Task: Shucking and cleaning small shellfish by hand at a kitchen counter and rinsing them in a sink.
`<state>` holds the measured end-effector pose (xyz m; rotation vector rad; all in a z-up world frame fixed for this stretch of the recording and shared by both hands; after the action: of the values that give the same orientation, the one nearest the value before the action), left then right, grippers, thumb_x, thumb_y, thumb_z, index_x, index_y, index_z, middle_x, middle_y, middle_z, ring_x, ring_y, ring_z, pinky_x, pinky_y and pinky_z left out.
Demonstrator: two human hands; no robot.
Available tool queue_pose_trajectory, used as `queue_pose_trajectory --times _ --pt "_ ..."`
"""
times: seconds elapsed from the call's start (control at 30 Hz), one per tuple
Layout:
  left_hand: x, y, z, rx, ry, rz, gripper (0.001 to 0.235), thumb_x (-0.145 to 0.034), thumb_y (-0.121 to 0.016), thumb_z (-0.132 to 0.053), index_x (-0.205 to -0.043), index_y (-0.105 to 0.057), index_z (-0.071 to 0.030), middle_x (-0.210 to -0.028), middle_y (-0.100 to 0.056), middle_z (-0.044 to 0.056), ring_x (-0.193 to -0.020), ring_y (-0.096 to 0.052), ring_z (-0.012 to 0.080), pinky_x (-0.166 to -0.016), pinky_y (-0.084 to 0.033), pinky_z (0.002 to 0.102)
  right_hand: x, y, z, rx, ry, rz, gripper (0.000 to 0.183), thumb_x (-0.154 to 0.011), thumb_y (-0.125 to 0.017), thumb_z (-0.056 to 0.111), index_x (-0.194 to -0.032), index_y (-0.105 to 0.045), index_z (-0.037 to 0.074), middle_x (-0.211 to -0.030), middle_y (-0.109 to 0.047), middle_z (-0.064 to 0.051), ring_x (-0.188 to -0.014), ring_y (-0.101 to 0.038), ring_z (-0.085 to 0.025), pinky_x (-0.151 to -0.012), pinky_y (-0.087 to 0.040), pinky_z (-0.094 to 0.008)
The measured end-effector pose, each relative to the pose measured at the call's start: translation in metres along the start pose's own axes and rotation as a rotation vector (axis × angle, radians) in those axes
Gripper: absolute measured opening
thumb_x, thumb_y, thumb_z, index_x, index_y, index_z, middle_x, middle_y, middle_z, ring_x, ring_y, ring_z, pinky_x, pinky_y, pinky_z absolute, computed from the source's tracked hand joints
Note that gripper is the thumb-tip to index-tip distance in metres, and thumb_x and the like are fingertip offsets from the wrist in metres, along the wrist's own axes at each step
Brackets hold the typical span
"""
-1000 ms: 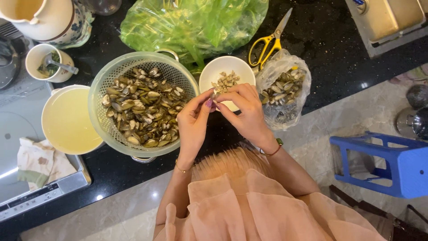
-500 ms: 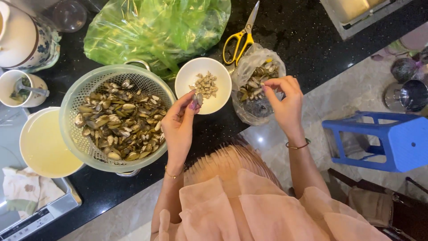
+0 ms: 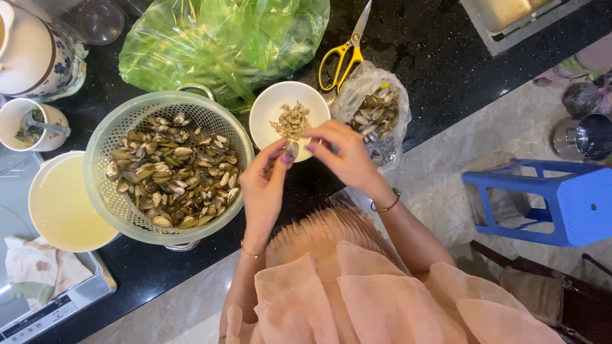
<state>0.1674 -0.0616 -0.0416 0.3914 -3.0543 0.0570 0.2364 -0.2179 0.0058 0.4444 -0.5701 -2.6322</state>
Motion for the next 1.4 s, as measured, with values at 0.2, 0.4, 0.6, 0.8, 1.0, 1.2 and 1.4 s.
queue_pose_trajectory --times 0.2,0.4,0.6,0.8,1.0,1.2,1.4 --pt "0.003 -0.033 -0.013 -0.055 0.015 0.138 0.041 -0.098 -0.062 -0.001 -0.138 -0.056 -0.002 -0.111 -0.075 0.011 -0.104 -0.073 0.0135 -0.088 -0.059 0.027 0.024 0.0 -0.028 -0.089 -0.09 0.009 0.017 -0.094 -0.071 0.007 -0.11 -0.074 0.004 -0.097 -0.071 -0.006 -0.083 -0.065 -0.014 -0.079 -0.053 -0.027" --pt "0.002 -0.028 -0.015 -0.104 -0.028 0.104 0.015 -0.1 -0.066 -0.003 -0.114 -0.064 0.001 -0.109 -0.076 0.011 -0.104 -0.074 0.0147 -0.09 -0.059 0.028 0.031 0.063 -0.056 0.055 -0.173 -0.237 0.014 -0.097 -0.07 0.007 -0.11 -0.075 0.006 -0.098 -0.071 -0.006 -0.086 -0.066 -0.015 -0.078 -0.053 -0.028" --pt "0.008 0.008 -0.016 -0.047 -0.02 -0.045 0.014 -0.106 -0.062 -0.009 -0.108 -0.068 0.003 -0.102 -0.074 0.009 -0.094 -0.066 0.0112 -0.087 -0.054 0.026 0.03 0.106 -0.06 0.673 -0.099 -0.342 0.016 -0.096 -0.076 0.01 -0.112 -0.077 0.008 -0.095 -0.064 -0.008 -0.096 -0.056 -0.028 -0.087 -0.042 -0.041" --pt "0.016 0.045 -0.034 -0.109 -0.097 -0.179 0.018 -0.109 -0.059 -0.011 -0.109 -0.069 0.004 -0.104 -0.074 0.009 -0.096 -0.068 0.0115 -0.091 -0.055 0.026 0.029 0.104 -0.07 0.725 -0.094 -0.341 0.02 -0.096 -0.077 0.011 -0.116 -0.076 0.008 -0.099 -0.063 -0.007 -0.101 -0.055 -0.029 -0.09 -0.041 -0.042" --pt "0.022 0.065 -0.04 0.059 -0.082 -0.26 0.017 -0.103 -0.064 -0.007 -0.114 -0.055 0.002 -0.108 -0.072 0.009 -0.1 -0.068 0.0113 -0.091 -0.056 0.026 0.013 0.082 -0.041 0.652 -0.033 -0.334 0.012 -0.098 -0.076 0.01 -0.11 -0.076 0.007 -0.101 -0.063 -0.008 -0.101 -0.055 -0.029 -0.091 -0.043 -0.041" --pt "0.033 0.09 -0.035 -0.064 -0.135 -0.304 0.018 -0.112 -0.055 -0.009 -0.11 -0.066 0.004 -0.109 -0.074 0.009 -0.098 -0.068 0.0118 -0.092 -0.057 0.027 -0.013 0.017 -0.02 0.572 0.134 -0.185 0.005 -0.095 -0.077 0.011 -0.099 -0.075 0.008 -0.096 -0.062 -0.007 -0.098 -0.055 -0.029 -0.088 -0.041 -0.042" --pt "0.04 0.097 -0.047 -0.07 -0.123 -0.303 0.015 -0.108 -0.058 -0.009 -0.111 -0.066 0.003 -0.107 -0.075 0.008 -0.099 -0.071 0.0115 -0.092 -0.057 0.026 -0.042 -0.038 -0.03 0.776 0.266 -0.072 0.007 -0.085 -0.08 0.014 -0.088 -0.075 0.009 -0.092 -0.057 -0.008 -0.097 -0.053 -0.029 -0.084 -0.038 -0.043"
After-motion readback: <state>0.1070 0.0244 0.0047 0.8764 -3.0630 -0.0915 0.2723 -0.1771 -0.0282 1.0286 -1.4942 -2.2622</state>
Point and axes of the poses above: each hand's wrist, its own x-axis away from the middle knuckle, its own y-axis out of the back of the hand, z = x × y, the point moved 10 cm from there along -x, towards the middle knuckle
